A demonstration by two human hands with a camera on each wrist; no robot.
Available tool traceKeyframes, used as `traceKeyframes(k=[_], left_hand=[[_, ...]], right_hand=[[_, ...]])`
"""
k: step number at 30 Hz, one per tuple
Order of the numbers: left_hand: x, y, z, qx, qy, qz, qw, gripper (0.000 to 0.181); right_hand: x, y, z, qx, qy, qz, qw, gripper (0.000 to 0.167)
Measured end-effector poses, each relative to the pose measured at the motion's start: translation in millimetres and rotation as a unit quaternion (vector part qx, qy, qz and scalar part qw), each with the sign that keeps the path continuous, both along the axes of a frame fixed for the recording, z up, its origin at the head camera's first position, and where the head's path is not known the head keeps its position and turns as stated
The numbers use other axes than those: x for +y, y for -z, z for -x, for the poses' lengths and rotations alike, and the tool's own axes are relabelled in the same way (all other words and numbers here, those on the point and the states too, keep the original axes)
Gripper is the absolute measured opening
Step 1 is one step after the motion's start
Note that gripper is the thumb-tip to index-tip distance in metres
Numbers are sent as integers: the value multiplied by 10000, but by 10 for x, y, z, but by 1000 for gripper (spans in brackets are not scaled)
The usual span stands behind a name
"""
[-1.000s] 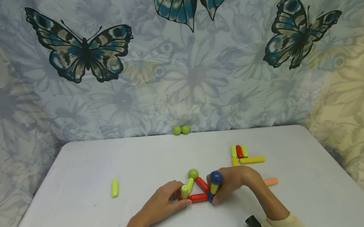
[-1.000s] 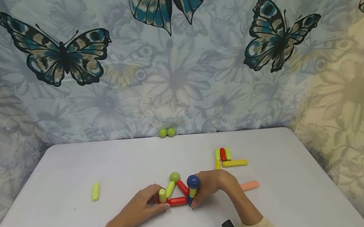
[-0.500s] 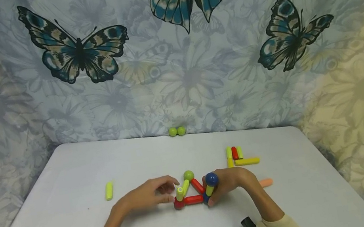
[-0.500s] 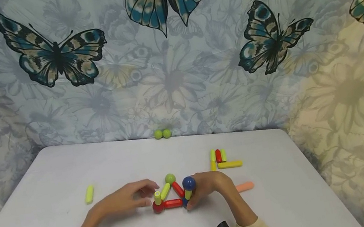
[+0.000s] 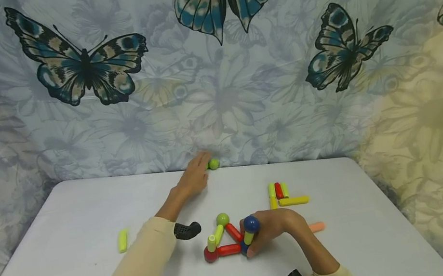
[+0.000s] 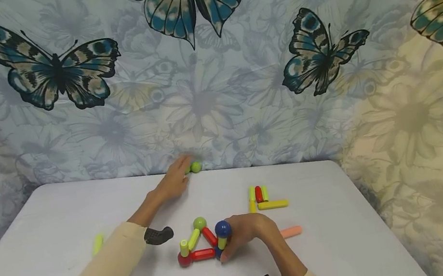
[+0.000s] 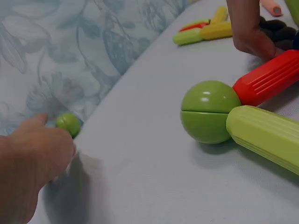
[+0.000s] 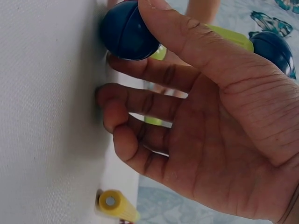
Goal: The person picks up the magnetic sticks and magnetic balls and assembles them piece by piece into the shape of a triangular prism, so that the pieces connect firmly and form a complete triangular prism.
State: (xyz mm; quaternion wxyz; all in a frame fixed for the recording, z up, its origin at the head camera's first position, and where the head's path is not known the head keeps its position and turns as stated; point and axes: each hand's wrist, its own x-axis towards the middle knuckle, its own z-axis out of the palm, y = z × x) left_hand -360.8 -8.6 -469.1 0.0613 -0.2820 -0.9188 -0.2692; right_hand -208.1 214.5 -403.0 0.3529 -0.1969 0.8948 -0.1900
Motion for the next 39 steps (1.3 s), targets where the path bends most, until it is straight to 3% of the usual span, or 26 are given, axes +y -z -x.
traceKeyframes(k=[2,4,5,8,11,14,16,19,21,23,26,29,34,39], left_hand=[[-33,101,-7,268,-300,242,9989,50],[-64,194,-39,634,-553,209,9962,37],[-77,233,-60,799,-634,42,9948,31],[-102,263,-169,802,-747,-728,9913,23],[-168,277,-291,277,-1122,-1627,9799,37],[-259,192,-523,-496,-1264,-2599,9561,47],[-312,91,-742,-840,-827,-3162,9413,45],[-379,-59,-1116,-1041,474,-3573,9270,37],[-409,-106,-1328,-875,1299,-3429,9262,38],[-443,-118,-1493,-692,1808,-3126,9300,42],[-488,-54,-1612,-429,1935,-2656,9435,47],[-551,24,-1661,-467,1800,-2540,9492,48],[-594,72,-1666,-432,1698,-2650,9482,44],[-576,117,-1668,-334,1662,-2943,9406,45]], right_hand=[[-40,18,-2,12,-114,50,9999,29],[-61,25,-10,26,-155,67,9999,29],[-63,23,-14,38,-161,57,9998,29],[-41,4,-21,77,-81,-82,9999,29],[-20,-13,-24,93,0,-197,9998,31],[-3,-16,-27,100,42,-247,9996,32],[9,-13,-27,82,48,-247,9996,33],[18,-3,-26,28,13,-211,9998,33],[13,7,-20,26,-35,-179,9998,33],[-5,19,-15,16,-44,-142,9999,33],[-19,39,-5,18,-36,-68,10000,32],[-32,54,-4,-14,-54,-22,10000,31],[-50,28,-2,28,13,-75,10000,32],[-29,3,-15,-33,125,-146,9998,32]])
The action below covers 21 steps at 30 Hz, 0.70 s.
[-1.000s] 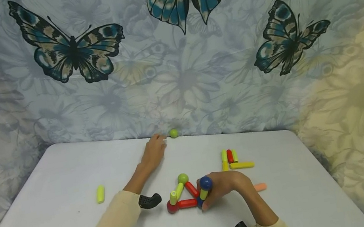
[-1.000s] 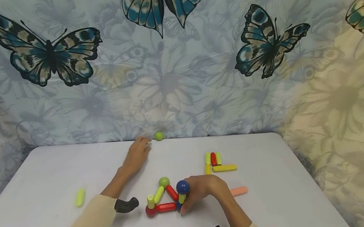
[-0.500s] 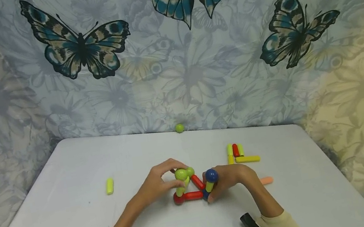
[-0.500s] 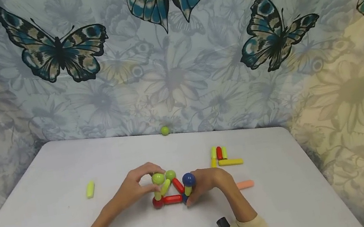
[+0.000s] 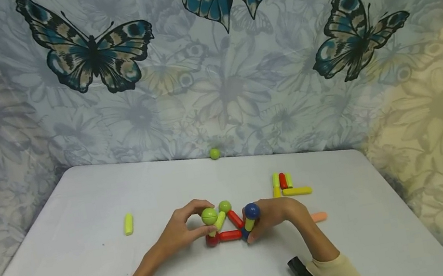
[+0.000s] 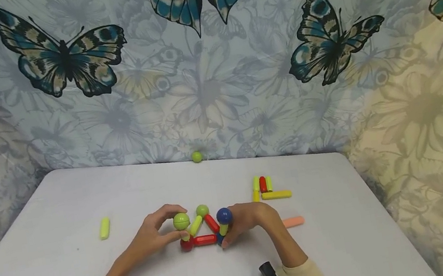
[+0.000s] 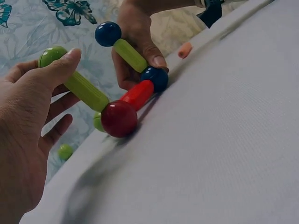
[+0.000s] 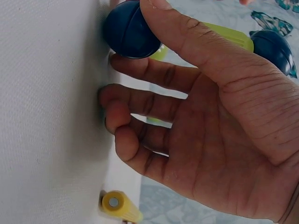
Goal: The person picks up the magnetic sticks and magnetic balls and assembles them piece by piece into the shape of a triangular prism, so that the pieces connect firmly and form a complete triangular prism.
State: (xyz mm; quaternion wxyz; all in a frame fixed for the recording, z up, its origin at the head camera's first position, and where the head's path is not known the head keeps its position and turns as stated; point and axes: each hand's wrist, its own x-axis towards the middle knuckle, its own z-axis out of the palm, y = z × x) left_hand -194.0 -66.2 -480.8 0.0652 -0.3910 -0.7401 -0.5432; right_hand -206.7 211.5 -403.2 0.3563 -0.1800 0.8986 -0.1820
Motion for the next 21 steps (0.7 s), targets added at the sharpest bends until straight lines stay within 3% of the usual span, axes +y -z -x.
traceKeyframes(k=[4,7,9,13,16,18,21], left_hand=[[34,59,3,-343,191,-168,9991,50],[54,128,-6,-931,388,-191,9947,59],[59,185,-11,-1208,488,-152,9914,56],[58,270,-22,-1213,401,42,9918,39],[62,283,-25,-1028,119,205,9944,39],[69,284,-22,-953,23,268,9951,41],[66,297,-15,-880,42,307,9956,39]], right_hand=[[18,0,12,1,12,-7,10000,33],[23,-4,40,37,-13,12,10000,34],[40,-12,55,11,-99,87,9999,33],[205,-68,88,269,-404,361,9982,30],[432,-132,139,1070,-247,661,9918,29],[584,-144,169,1749,228,674,9820,30],[761,-93,192,2539,872,218,9630,37]])
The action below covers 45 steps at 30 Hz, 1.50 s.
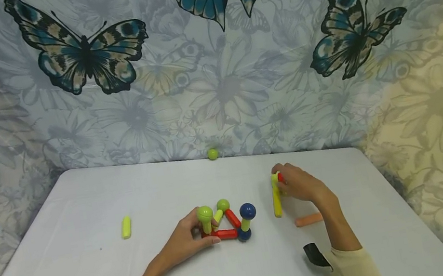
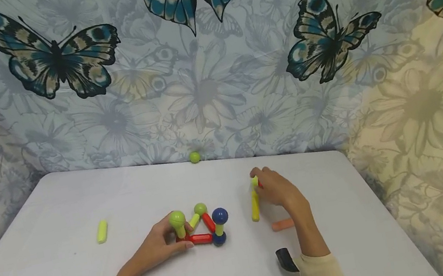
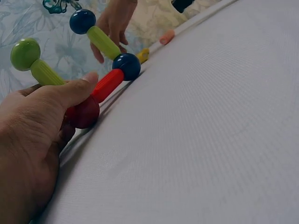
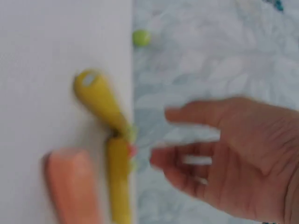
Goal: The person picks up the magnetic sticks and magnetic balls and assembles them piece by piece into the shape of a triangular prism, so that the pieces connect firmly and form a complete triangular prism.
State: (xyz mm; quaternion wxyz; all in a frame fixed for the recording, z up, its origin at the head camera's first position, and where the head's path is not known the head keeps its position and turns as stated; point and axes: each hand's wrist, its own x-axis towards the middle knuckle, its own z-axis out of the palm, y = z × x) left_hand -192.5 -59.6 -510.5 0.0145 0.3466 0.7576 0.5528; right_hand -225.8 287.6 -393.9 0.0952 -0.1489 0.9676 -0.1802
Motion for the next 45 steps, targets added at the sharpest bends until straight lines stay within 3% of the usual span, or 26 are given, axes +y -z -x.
traceKeyframes(k=[2,4,8,15,24,34,41,45], left_hand=[[-18,10,-2,87,60,-1,9999,38],[-38,17,1,171,125,-28,9998,39],[-67,22,18,323,285,-96,9990,43],[-82,30,18,530,439,-80,9976,33],[-21,11,31,449,472,-55,9979,28],[-39,34,32,378,434,19,9983,32],[-30,43,23,295,439,-50,9986,28],[-16,33,21,229,409,42,9989,24]], right_hand=[[71,67,9,74,326,-313,9989,42],[117,125,26,75,394,-476,9981,43],[158,200,84,52,437,-305,9986,36],[188,261,136,-67,713,-260,9971,24],[222,294,175,-4,997,-421,9941,17],[236,394,196,296,995,-409,9938,16],[229,290,150,940,1178,-329,9880,22],[163,172,134,993,1070,340,9887,33]])
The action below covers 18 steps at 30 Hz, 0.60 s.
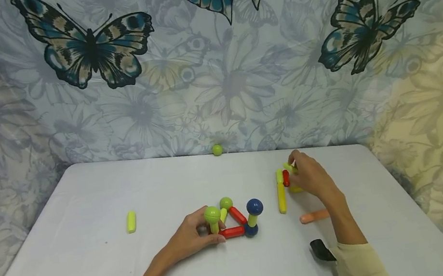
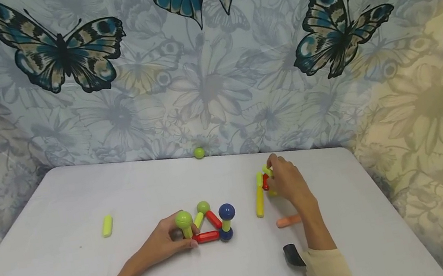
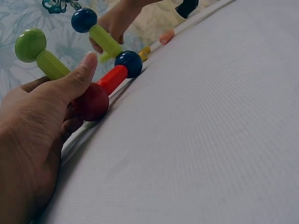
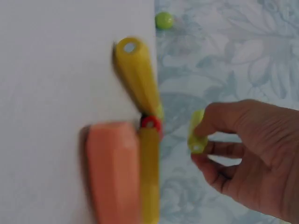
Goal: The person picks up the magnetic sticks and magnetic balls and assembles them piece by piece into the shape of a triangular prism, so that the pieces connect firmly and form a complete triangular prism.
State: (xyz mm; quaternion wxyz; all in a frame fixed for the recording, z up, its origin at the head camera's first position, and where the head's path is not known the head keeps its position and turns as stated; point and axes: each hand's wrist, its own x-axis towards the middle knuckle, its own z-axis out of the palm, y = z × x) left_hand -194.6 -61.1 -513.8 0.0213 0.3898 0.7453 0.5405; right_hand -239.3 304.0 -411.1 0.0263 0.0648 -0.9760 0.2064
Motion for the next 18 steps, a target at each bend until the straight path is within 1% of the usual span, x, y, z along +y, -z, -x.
traceKeyframes(k=[2,4,7,9,11,14,16,18], left_hand=[[6,-6,-1,20,-37,54,10000,22],[10,-15,2,94,-85,79,9999,20],[13,-22,9,117,-139,98,9998,19],[20,-31,1,76,-182,130,9997,18],[25,-33,-11,43,-208,162,9996,17],[43,-46,-27,105,-291,228,9993,17],[35,-34,-34,149,-312,244,9991,17],[36,-23,-39,140,-307,258,9991,18]], right_hand=[[-81,-80,-25,54,-244,427,9988,41],[-209,-181,-73,192,-626,696,9954,47],[-458,-358,-201,398,-1278,819,9876,45],[-632,-468,-312,486,-1757,843,9796,40],[-788,-553,-430,413,-2194,899,9706,37],[-967,-627,-566,87,-2736,869,9579,34],[-1062,-619,-624,-167,-2980,727,9517,32],[-1126,-592,-655,-330,-3155,526,9469,29]])
